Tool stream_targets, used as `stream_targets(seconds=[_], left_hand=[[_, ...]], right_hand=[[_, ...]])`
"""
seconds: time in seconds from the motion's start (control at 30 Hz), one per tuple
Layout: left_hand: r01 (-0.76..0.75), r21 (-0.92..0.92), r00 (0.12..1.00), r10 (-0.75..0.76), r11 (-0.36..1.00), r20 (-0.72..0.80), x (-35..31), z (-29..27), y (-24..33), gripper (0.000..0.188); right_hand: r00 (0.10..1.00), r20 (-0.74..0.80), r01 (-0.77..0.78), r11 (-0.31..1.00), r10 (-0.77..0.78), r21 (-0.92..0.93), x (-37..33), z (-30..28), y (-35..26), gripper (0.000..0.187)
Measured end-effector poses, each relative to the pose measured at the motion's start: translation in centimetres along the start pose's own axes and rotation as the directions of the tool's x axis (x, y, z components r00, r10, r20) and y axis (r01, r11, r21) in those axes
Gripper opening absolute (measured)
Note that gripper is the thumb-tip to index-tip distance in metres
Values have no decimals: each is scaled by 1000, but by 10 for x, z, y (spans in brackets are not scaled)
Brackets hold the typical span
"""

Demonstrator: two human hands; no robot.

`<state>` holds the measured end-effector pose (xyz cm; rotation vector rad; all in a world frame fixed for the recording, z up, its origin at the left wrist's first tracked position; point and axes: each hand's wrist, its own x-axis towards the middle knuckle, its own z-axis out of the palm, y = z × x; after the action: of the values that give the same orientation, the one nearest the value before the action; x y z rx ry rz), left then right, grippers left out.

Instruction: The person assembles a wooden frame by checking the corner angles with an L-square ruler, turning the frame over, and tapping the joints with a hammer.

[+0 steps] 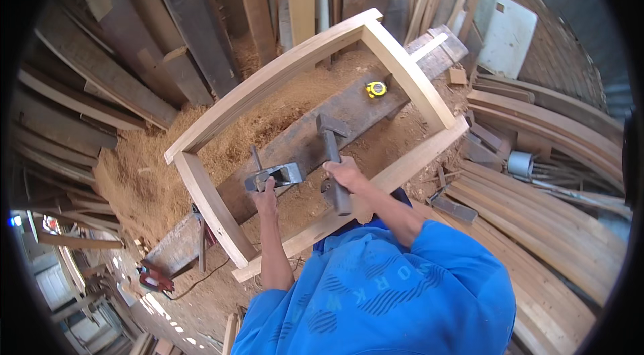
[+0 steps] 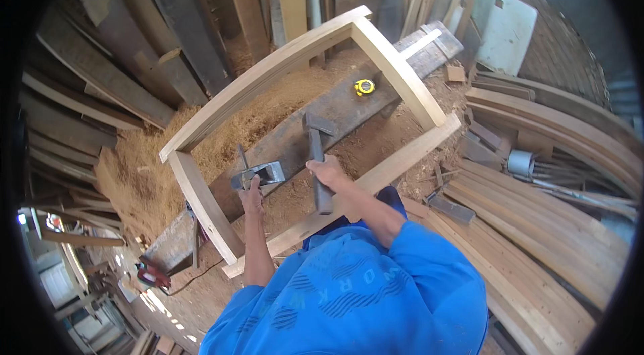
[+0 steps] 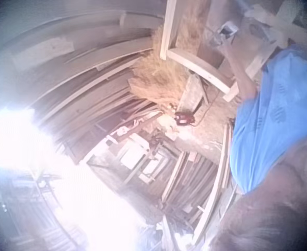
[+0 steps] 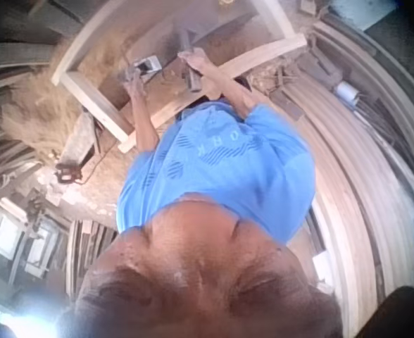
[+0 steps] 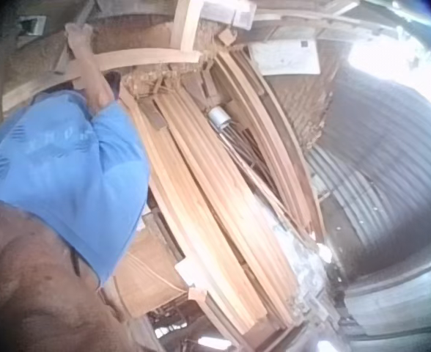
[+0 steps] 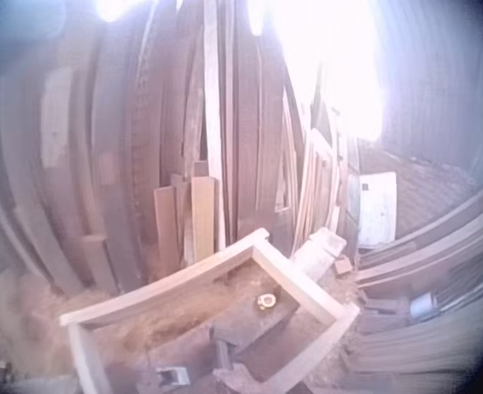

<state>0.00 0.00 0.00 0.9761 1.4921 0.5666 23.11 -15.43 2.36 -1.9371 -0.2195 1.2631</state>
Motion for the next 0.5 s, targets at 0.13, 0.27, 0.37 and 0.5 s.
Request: stream_targets(seconds=[0.13, 0.27, 0.37, 0.5], left_hand=[[-314, 228, 903, 216, 921, 372, -63, 32, 9, 66], [-551, 317, 736, 271, 772, 620, -122, 101, 42, 88], [-624, 389, 623, 131, 678, 771, -197, 156, 70, 97], [-690, 317, 406, -14, 650, 914, -247, 220, 42, 99]], right_hand=[[984, 122, 65, 897, -131, 438, -113, -74, 5, 28], [964, -95, 262, 952, -249, 159, -158, -124, 26, 28], [963, -229, 186, 968, -145, 169, -208, -167, 64, 34], [834, -542, 248, 947, -103, 202, -235, -197, 141, 45]])
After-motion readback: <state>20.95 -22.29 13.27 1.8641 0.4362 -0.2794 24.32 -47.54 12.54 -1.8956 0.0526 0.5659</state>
